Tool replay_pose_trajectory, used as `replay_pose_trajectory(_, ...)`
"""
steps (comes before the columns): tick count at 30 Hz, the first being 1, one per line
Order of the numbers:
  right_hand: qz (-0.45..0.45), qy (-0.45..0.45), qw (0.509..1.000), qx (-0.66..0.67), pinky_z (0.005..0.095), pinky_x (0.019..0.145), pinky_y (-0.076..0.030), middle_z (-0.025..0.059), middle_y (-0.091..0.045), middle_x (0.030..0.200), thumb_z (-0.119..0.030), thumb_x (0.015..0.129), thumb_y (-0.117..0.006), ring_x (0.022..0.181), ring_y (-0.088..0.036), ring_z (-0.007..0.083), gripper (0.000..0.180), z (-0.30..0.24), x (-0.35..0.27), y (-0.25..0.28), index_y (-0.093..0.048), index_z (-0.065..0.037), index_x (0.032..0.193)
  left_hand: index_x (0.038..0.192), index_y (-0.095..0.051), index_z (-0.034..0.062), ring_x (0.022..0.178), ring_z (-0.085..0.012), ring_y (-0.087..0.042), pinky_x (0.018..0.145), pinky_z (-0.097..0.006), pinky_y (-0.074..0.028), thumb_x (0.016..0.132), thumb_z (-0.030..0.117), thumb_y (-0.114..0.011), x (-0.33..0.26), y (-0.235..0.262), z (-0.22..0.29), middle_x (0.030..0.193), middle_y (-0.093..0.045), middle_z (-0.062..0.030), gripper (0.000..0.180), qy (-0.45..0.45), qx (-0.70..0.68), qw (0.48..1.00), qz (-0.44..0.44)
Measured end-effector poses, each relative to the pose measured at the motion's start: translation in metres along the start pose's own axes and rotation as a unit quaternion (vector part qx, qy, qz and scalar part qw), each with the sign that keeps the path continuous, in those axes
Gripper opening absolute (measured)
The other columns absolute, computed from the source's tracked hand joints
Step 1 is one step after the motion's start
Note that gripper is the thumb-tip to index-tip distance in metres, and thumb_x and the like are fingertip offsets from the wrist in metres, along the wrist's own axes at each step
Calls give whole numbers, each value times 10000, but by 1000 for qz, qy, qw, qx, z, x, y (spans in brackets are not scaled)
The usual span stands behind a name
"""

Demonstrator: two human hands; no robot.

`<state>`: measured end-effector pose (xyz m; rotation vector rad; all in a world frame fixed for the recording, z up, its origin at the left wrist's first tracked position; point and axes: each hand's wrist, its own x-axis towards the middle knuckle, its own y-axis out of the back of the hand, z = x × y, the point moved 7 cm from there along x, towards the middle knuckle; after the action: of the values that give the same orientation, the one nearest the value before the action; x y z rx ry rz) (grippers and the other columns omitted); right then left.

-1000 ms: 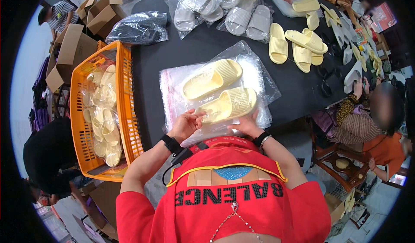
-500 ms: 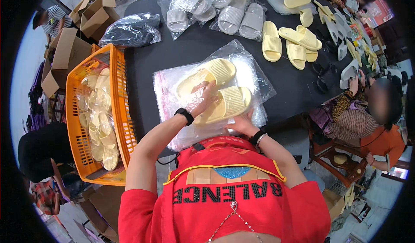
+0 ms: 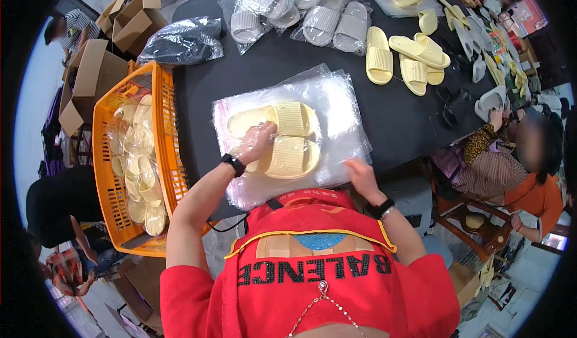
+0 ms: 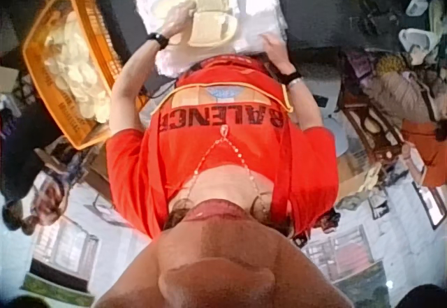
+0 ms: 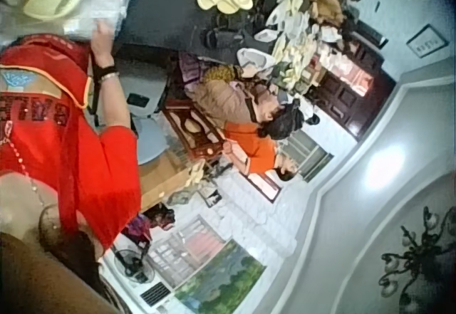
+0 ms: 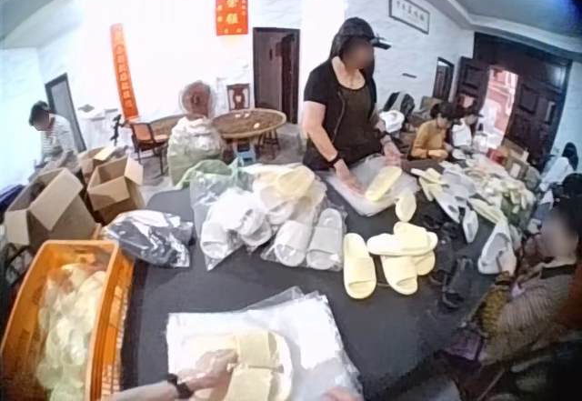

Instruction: The recorder is seen picking up pairs of slippers from a basket and placing them into individual plastic bags on a table in a shoe manufacturing environment.

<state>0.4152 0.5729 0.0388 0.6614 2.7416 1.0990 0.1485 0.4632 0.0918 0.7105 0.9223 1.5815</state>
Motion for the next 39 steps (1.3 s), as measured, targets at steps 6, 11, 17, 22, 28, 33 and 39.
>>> replay_pose_trajectory(6, 281, -362, 731, 506, 288, 676, -472, 112, -539, 941, -165, 857, -495, 835, -557, 189, 363, 34, -10, 41, -332, -54, 1162, 885, -500, 70, 921, -300, -516, 793, -463, -373, 769, 85, -496, -17, 19, 8, 914, -537, -120, 116, 8, 24, 997, -66)
replay_pose_trajectory(11, 99, -265, 911, 298, 240, 553, -464, 72, -556, 843, -63, 806, -548, 698, -564, 111, 257, 21, 18, 16, -482, -21, 1050, 874, -522, 56, 944, -285, -508, 798, -435, -372, 761, 99, -505, -18, -4, -1, 919, -543, -123, 122, -8, 107, 994, 34)
replay_pose_trajectory(17, 159, -256, 928, 219, 232, 538, -459, 65, -582, 746, -71, 790, -570, 603, -562, 110, 102, 47, 2, 9, -579, 10, 852, 853, -533, 49, 902, -287, -517, 754, -419, -382, 717, 96, -514, -34, -5, -11, 939, -535, -108, 145, -2, 108, 992, 67)
replay_pose_trajectory(22, 167, -209, 956, 120, 228, 526, -473, 32, -577, 726, -71, 814, -562, 617, -556, 85, 98, 57, 2, 6, -572, 6, 874, 879, -503, 83, 833, -273, -538, 698, -421, -406, 691, 42, -518, -86, 28, -75, 888, -512, -89, 193, 123, 171, 973, 94)
replay_pose_trajectory(28, 134, -224, 956, 131, 220, 502, -463, 33, -573, 722, -56, 813, -554, 595, -553, 77, 89, 62, 4, 4, -579, 11, 867, 920, -468, 48, 845, -366, -542, 677, -460, -411, 753, 36, -474, -106, 124, -108, 896, -513, -160, 167, 291, 135, 916, 240)
replay_pose_trajectory(33, 110, -201, 969, 95, 328, 667, -463, 134, -576, 802, -43, 770, -542, 739, -588, 261, 106, 39, 16, 11, -590, 3, 852, 920, -486, -2, 865, -361, -528, 726, -391, -400, 799, 107, -484, -98, 203, -116, 877, -529, -180, 163, 186, -1, 863, 470)
replay_pose_trajectory(39, 115, -149, 982, 32, 295, 637, -460, 118, -579, 792, -66, 789, -554, 695, -585, 207, 137, 17, 23, 20, -590, 24, 887, 921, -495, -16, 773, -345, -538, 674, -357, -430, 736, 144, -599, -39, 249, 19, 831, -543, -180, 266, 52, -77, 867, 489)
